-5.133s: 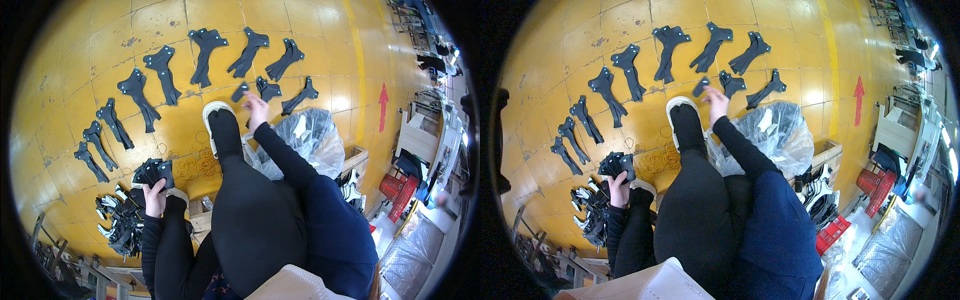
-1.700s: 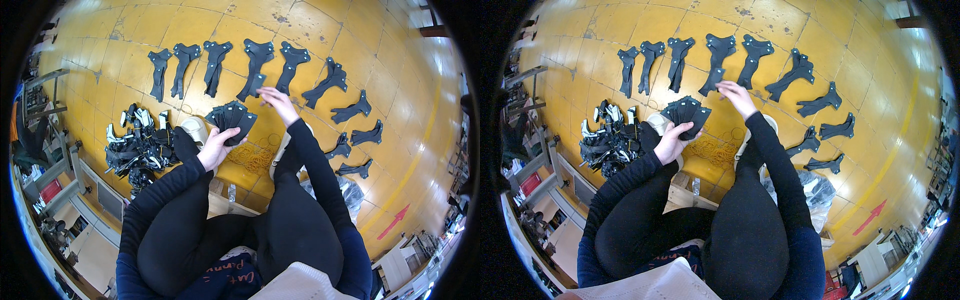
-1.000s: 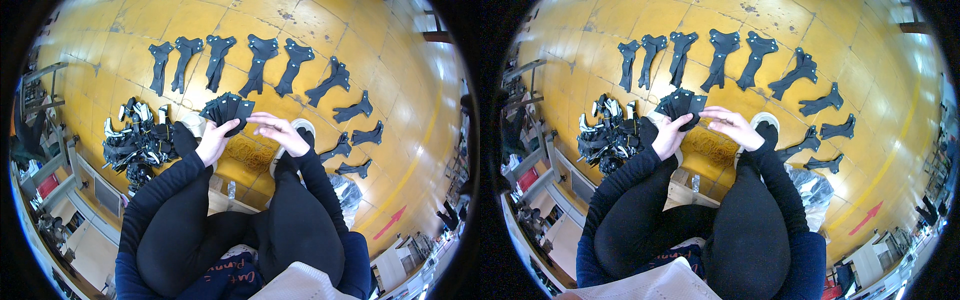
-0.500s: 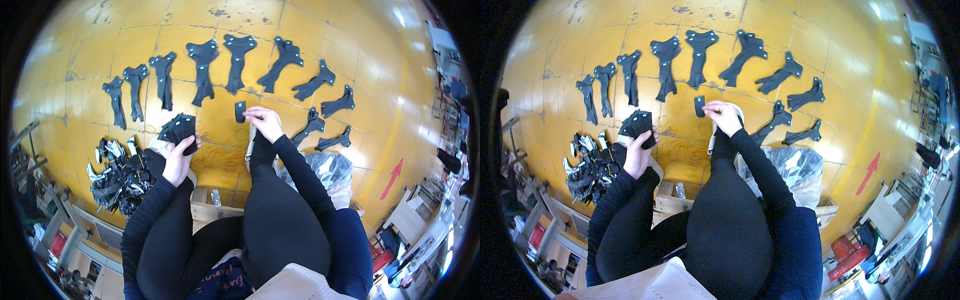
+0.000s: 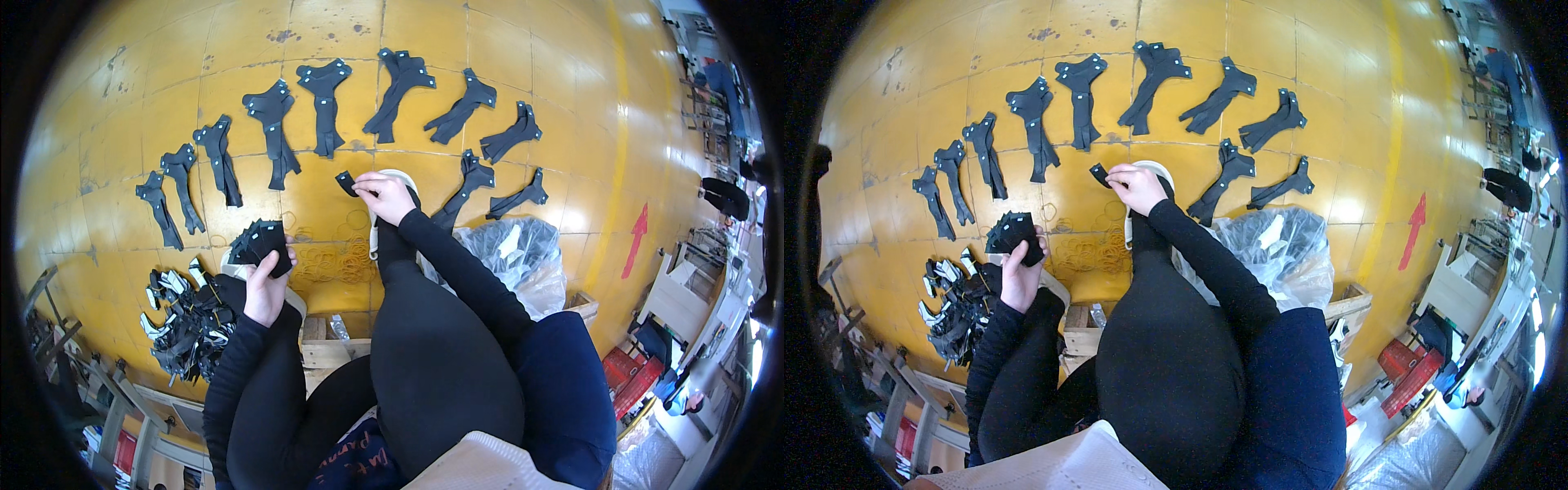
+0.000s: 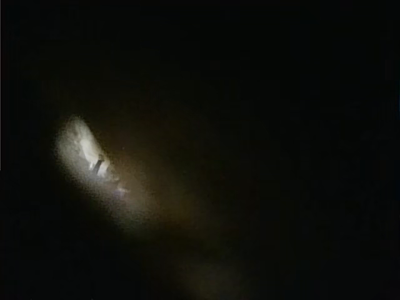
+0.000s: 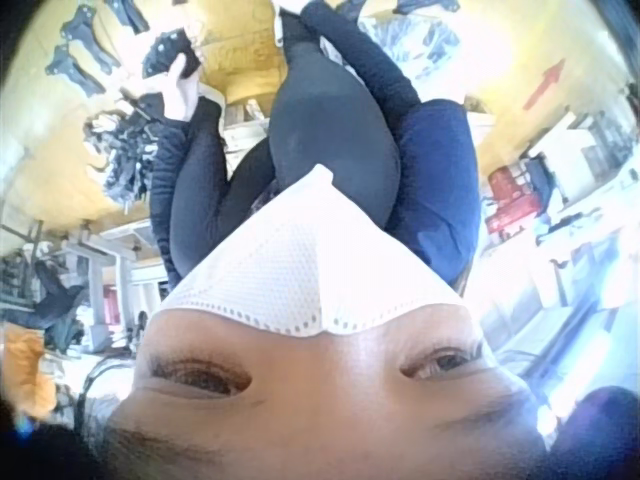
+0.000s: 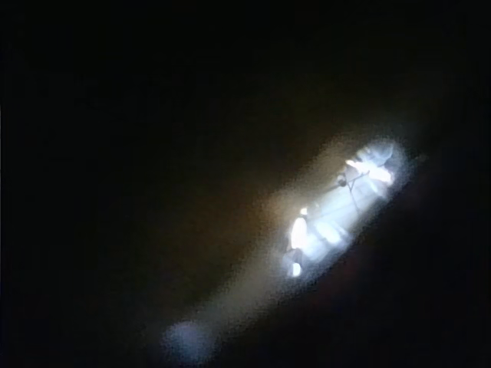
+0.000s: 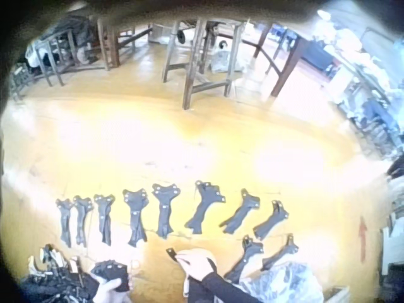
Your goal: The person sits on the floor and repeatedly picks up small black plastic parts from a pile, separates them, and places them in a neat row on the floor. The person handles the parts one at a time and occasionally adjusts the arrangement.
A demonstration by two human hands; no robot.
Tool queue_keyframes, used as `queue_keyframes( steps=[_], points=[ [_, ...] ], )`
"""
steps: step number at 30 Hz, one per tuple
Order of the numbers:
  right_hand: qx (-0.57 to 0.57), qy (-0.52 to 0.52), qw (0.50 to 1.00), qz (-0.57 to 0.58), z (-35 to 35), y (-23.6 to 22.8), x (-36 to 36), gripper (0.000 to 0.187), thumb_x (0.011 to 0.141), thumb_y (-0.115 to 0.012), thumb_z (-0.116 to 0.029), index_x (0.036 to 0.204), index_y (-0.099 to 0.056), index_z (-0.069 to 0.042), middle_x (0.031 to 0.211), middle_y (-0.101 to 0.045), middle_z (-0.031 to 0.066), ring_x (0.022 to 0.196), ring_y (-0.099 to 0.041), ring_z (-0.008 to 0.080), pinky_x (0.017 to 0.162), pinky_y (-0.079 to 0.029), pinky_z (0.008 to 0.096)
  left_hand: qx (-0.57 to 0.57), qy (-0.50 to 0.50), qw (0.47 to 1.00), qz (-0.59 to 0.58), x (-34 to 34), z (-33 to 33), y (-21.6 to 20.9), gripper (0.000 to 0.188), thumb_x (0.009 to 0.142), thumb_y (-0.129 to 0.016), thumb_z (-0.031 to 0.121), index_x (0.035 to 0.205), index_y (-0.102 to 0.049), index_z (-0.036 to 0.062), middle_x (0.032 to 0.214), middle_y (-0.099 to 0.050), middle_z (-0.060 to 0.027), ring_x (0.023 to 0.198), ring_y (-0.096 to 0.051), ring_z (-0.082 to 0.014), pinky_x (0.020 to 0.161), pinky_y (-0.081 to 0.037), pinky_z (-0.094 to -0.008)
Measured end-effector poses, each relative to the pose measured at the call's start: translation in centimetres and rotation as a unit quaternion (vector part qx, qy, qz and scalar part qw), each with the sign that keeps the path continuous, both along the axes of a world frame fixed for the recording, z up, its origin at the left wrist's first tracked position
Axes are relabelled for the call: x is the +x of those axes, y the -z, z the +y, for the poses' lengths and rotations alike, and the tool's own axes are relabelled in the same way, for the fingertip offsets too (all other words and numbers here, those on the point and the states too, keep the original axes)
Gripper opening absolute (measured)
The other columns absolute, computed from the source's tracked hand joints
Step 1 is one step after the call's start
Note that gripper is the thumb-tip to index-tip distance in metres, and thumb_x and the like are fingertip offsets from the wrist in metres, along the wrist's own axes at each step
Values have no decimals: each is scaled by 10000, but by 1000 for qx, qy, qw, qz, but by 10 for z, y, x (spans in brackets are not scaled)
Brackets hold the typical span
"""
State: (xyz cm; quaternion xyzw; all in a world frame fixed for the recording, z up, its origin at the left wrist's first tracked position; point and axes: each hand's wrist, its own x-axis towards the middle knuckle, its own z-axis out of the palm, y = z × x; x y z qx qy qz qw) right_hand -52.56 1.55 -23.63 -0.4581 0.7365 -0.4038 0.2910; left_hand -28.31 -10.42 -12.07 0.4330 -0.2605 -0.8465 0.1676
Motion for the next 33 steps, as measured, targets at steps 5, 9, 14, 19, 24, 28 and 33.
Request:
queue_keyframes(
  steps=[5,9,14,19,24,28,33],
  points=[
    [-29,-15,999,7,-1,1,-1,120,767,-592,-65,826,-692,-30,912,-671,72,810,-647,243,753,-515,328,66,-6,993,95,3,5,-3,508,931,-463,435,1248,-451,38,1104,-553,-113,928,-533,-200,819,-444,-338],
    [-25,-13,1000,10,1,3,-2,125,771,-591,-66,834,-694,-32,922,-674,73,819,-650,238,756,-515,327,58,36,995,71,0,18,-7,521,932,-469,443,1249,-435,32,1066,-549,-99,915,-532,-197,806,-446,-329],
    [-16,-15,1000,20,0,1,-2,122,768,-603,-64,833,-701,-35,923,-682,77,823,-655,231,752,-518,315,34,84,995,40,5,25,-5,472,925,-527,380,1212,-474,9,1074,-579,-103,865,-566,-187,778,-473,-323],
    [-5,-17,1000,23,0,0,-2,120,767,-606,-72,828,-701,-32,925,-684,77,820,-656,232,756,-519,316,15,94,994,53,9,22,-2,451,902,-579,342,1207,-478,25,1071,-582,-93,872,-563,-179,757,-471,-308],
    [-4,-20,999,26,0,0,-2,120,768,-608,-78,827,-700,-32,918,-685,78,817,-657,230,756,-519,313,10,95,993,66,11,21,-1,474,873,-625,325,1218,-469,40,1068,-580,-88,885,-560,-177,762,-471,-308],
    [-5,-22,999,26,-1,0,-2,118,766,-610,-77,827,-700,-31,914,-685,79,815,-657,229,754,-519,310,-1,106,993,51,8,23,-5,484,866,-633,328,1218,-468,40,1070,-579,-86,894,-564,-179,777,-472,-308],
    [-5,-21,1000,22,-1,-1,-3,118,764,-611,-78,827,-698,-29,913,-684,80,815,-657,230,754,-518,309,10,106,993,46,4,22,-9,430,889,-606,304,1199,-485,32,1078,-585,-95,901,-572,-182,787,-477,-310]
  ],
)
